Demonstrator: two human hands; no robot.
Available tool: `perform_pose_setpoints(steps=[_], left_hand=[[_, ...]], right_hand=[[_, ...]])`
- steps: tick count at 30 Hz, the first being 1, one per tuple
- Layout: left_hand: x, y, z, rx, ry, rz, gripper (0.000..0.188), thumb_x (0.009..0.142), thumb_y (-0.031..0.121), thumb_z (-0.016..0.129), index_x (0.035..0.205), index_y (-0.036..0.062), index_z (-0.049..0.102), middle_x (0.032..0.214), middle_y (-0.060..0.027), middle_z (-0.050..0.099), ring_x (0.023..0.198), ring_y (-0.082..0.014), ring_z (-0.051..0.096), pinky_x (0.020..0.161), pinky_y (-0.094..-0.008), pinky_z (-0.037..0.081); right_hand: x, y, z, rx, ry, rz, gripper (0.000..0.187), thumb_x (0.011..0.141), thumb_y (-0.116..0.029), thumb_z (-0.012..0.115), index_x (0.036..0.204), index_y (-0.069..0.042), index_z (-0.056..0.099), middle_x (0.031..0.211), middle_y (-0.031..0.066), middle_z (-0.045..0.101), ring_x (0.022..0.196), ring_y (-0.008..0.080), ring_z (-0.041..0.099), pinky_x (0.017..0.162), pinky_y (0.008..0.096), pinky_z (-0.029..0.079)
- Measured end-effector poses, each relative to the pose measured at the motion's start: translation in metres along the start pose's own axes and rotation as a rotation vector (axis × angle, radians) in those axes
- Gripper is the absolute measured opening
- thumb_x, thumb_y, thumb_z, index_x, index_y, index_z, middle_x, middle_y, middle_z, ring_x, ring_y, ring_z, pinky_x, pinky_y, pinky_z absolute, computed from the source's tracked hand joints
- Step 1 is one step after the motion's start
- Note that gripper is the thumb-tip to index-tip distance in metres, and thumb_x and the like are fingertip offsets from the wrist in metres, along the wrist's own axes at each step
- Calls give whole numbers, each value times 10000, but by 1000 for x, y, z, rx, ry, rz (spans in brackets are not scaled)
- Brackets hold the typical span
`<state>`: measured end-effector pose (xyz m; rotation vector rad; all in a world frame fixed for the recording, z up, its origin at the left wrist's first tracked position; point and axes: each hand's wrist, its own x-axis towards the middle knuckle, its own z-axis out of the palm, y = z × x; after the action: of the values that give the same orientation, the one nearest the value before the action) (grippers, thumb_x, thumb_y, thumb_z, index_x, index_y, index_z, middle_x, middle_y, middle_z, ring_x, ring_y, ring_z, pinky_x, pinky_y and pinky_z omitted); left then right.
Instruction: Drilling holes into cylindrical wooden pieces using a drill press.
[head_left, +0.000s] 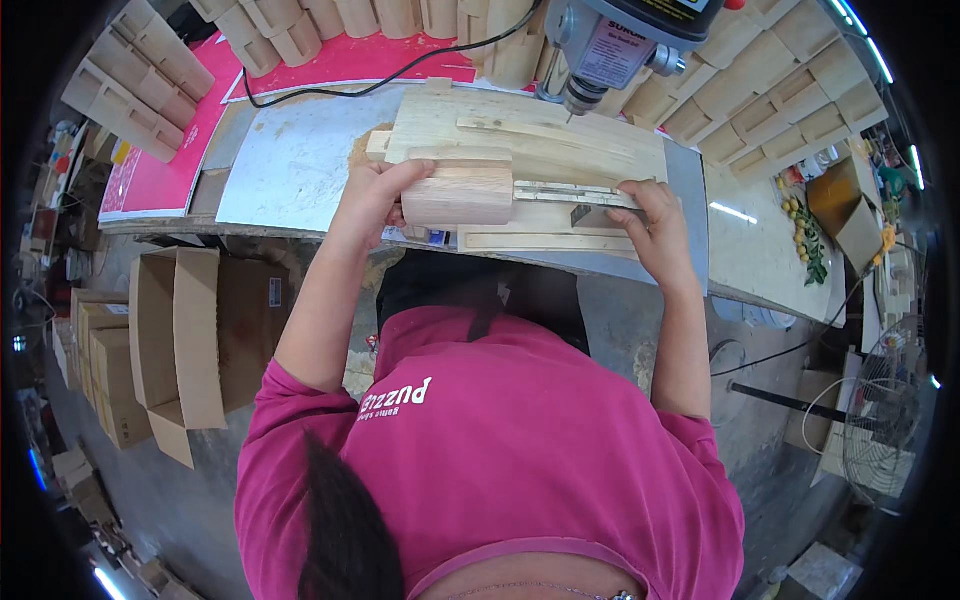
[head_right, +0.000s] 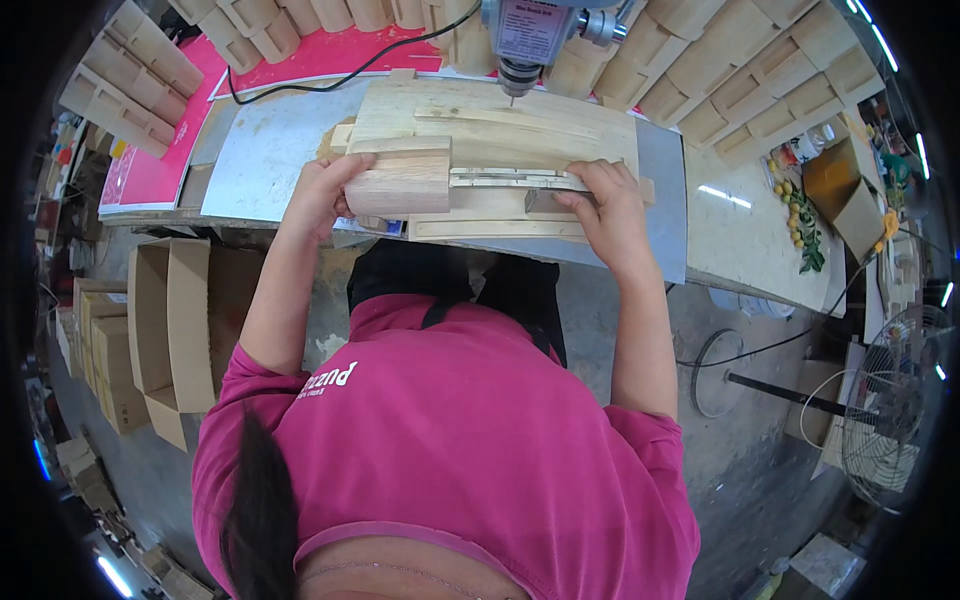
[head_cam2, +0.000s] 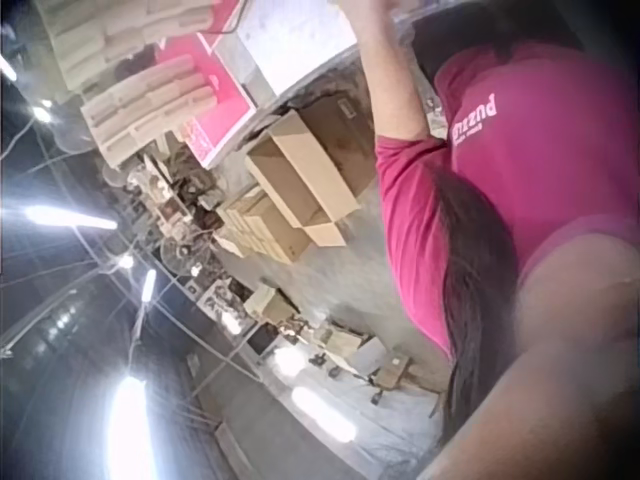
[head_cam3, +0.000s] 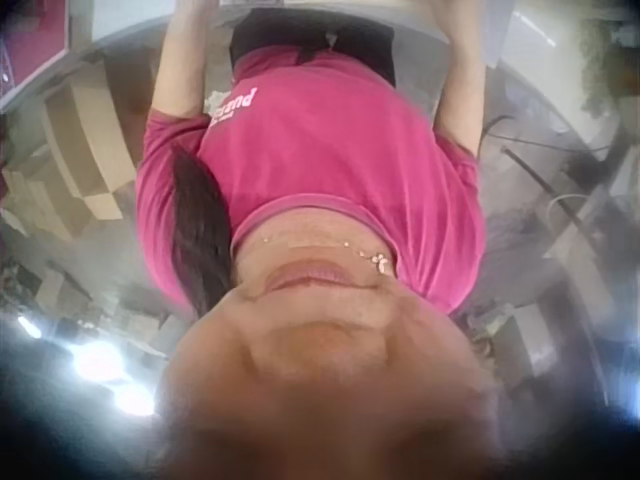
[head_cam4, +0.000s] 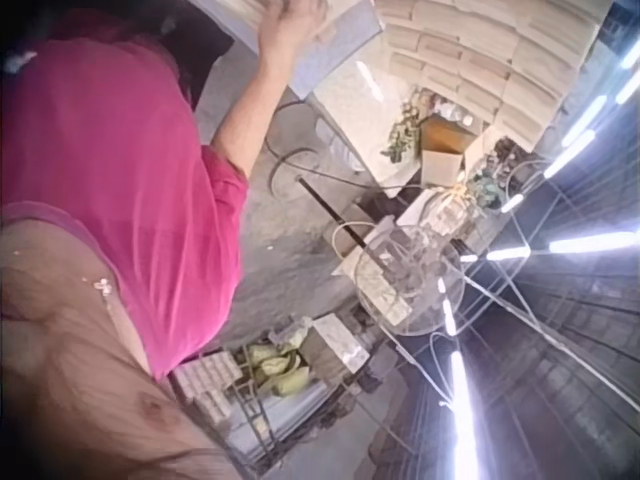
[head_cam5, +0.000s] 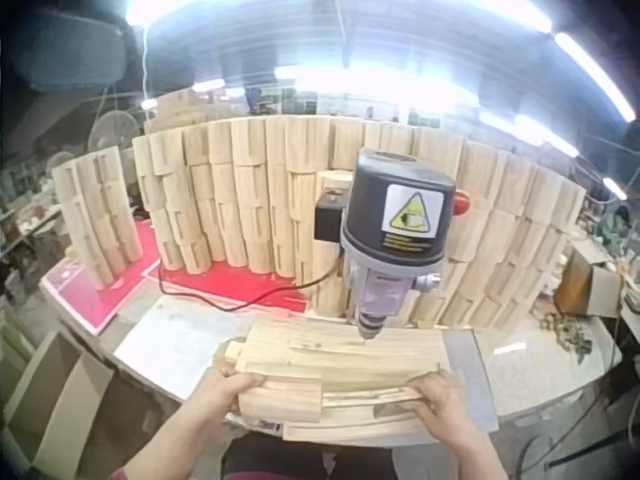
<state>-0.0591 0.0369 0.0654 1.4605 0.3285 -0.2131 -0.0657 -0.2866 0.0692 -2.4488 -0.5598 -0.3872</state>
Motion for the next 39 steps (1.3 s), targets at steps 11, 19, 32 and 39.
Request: perform_pose_setpoints(steps=[11,19,32,39], left_hand=[[-7,-5,11,16,-101,-53,374,735,306,726,733,-42,590,539,-17,520,396,-44,412,371,-192,314],[-6,-36,57,-55,-272,73,430,697,276,783,919,-41,596,763,-40,561,667,-93,531,611,-212,437],[49,-61,82,943,102,933,686,581,309,775,1186,106,523,951,-72,533,948,-267,470,888,-420,281],[74,-57,51,895,-21,1008,594,576,305,779,1108,132,580,805,5,556,898,-208,497,825,-384,293]], right_hand=[[-3,1,0,-40,9,-14,241,728,-101,657,951,-41,588,858,91,584,832,289,507,758,357,384],[-7,1,7,-57,180,-41,269,673,-81,694,920,-36,598,839,99,587,809,300,516,713,375,411],[30,42,11,-161,207,25,297,707,-91,697,977,-19,596,877,140,582,857,314,536,742,363,431],[45,35,25,-75,210,-15,336,691,-99,703,1000,-22,597,913,129,612,874,308,540,818,367,417]])
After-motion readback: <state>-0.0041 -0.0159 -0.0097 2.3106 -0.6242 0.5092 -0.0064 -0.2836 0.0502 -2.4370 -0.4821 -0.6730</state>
